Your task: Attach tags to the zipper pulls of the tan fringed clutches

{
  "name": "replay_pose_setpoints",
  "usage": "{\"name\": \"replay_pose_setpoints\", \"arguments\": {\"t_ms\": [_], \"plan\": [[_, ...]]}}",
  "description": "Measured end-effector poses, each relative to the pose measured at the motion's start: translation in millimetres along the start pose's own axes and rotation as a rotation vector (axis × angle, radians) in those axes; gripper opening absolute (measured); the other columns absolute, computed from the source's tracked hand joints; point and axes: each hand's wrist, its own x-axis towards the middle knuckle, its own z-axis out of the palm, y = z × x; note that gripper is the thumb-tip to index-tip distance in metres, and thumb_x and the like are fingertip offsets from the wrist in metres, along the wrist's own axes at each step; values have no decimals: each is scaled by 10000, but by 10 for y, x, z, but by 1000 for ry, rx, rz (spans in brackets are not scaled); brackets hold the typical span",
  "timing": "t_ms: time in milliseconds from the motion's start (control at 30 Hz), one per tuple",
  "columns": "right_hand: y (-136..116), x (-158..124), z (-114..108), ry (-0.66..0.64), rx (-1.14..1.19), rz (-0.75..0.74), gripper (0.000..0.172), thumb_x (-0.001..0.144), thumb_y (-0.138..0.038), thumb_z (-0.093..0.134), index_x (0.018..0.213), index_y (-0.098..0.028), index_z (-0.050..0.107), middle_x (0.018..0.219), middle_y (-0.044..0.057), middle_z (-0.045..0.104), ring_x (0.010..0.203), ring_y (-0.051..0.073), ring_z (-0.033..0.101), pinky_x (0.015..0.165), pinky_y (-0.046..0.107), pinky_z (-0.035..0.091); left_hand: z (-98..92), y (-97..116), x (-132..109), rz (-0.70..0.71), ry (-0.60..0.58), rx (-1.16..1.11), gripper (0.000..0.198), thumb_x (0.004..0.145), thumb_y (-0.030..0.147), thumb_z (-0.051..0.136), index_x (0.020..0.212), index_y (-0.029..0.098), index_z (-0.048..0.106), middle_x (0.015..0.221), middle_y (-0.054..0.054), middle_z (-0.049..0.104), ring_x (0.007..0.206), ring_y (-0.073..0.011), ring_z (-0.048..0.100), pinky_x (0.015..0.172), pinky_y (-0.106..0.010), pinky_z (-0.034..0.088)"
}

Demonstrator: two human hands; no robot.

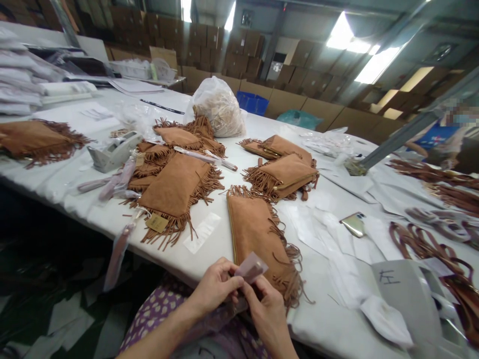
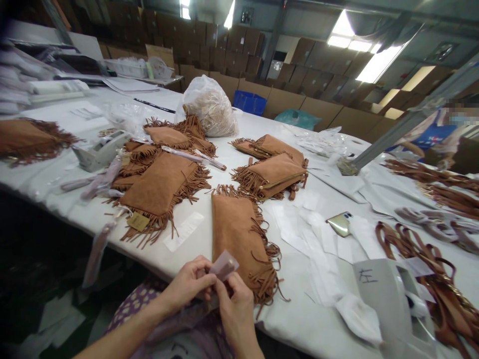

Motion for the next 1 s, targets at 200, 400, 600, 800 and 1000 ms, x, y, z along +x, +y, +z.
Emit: {"name": "replay_pose_setpoints", "arguments": {"t_ms": [200, 400, 600, 800, 1000], "plan": [[57, 65, -81, -121, 400, 177, 448, 689, -392, 737, 1065, -171, 634, 845, 59, 702, 718, 196, 637, 643, 279, 492, 69, 101, 4, 86, 124, 165, 129, 800, 272, 555, 727, 165, 555, 514, 40, 558, 479, -115, 538, 526, -220, 431], [20, 210, -94, -125, 304, 167, 334, 711, -444, 710, 777, -119, 675, 624, 17, 633, 556, 122, 534, 508, 219, 400, 18, 111, 16, 210, 34, 286, 110, 837, 208, 476, 785, 164, 562, 590, 34, 563, 508, -116, 551, 528, -221, 439], [86, 220, -79, -138, 363, 173, 348, 726, -459, 702, 795, -118, 689, 587, 11, 633, 524, 112, 528, 504, 215, 402, -59, 120, 109, 105, -120, 156, 295, 843, 303, 531, 1089, 157, 601, 742, 4, 603, 605, -141, 605, 569, -248, 505], [131, 213, -77, -144, 430, 245, 336, 703, -446, 728, 761, -118, 683, 580, 17, 641, 505, 107, 533, 512, 220, 419, -41, 215, 86, 58, -119, 243, 211, 784, 282, 600, 760, 126, 741, 730, -32, 625, 620, -151, 601, 557, -235, 497], [73, 187, -97, -191, 313, 185, 287, 758, -411, 675, 788, -126, 688, 623, 11, 642, 574, 125, 548, 551, 225, 422, -82, 179, -20, 163, 19, 464, 220, 810, 247, 595, 646, 155, 710, 605, 4, 587, 597, -126, 563, 574, -219, 406]]}}
